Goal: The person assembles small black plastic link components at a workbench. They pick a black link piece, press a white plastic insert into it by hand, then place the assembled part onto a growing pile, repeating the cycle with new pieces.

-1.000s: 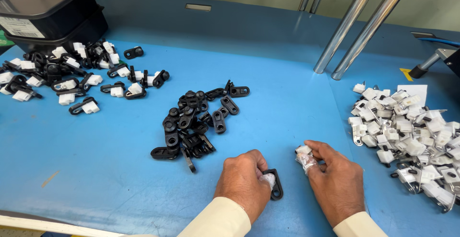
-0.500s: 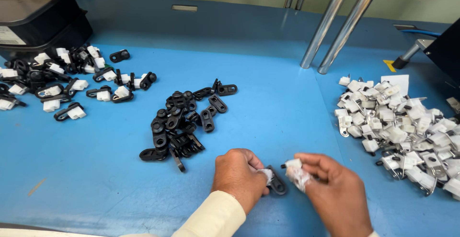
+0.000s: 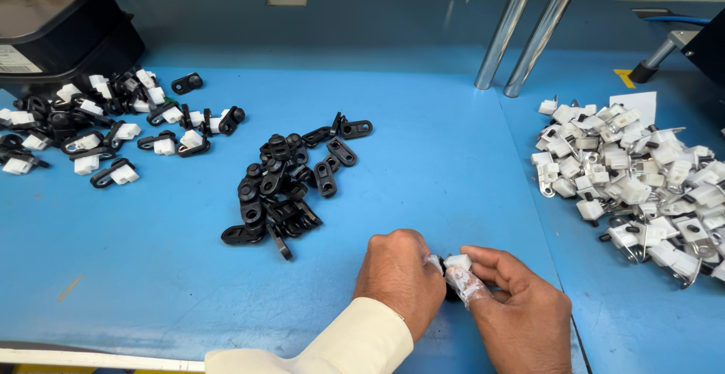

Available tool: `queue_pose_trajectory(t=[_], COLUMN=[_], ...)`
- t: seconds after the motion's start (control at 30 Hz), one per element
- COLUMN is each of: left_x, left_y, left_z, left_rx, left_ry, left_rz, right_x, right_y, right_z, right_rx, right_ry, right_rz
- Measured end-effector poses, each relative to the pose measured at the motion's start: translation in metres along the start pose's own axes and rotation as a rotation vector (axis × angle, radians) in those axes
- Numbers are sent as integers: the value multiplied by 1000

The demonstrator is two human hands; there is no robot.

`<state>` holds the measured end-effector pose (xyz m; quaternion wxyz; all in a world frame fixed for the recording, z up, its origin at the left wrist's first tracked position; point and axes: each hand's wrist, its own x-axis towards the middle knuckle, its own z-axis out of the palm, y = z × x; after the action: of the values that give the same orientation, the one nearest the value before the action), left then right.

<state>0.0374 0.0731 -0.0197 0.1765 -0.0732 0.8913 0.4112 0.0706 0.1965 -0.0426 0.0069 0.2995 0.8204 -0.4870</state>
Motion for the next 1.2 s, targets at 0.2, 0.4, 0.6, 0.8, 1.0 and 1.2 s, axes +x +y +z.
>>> queue_pose_trajectory(t=[0.2, 0.4, 0.6, 0.8, 1.0, 1.2], left_x=[7, 22, 19, 20, 17, 16], left_y=[3, 5, 11, 9, -13, -23], left_z=[10, 13, 19, 18, 13, 23], left_rx=[-6, -210, 19, 17, -302, -403], left_ry=[35, -72, 35, -33, -214, -242], left_rz=[40, -70, -51, -69, -101, -23], right_x=[13, 47, 52, 37, 42, 49], right_y=[17, 38, 18, -4, 1, 15], right_z=[1, -20, -16, -7, -8, -13], right_rx=[-18, -201, -202, -246, -215, -49], right_ry=[12, -213, -254, -195, -218, -320], right_rz=[-124, -686, -336, -123, -124, -230])
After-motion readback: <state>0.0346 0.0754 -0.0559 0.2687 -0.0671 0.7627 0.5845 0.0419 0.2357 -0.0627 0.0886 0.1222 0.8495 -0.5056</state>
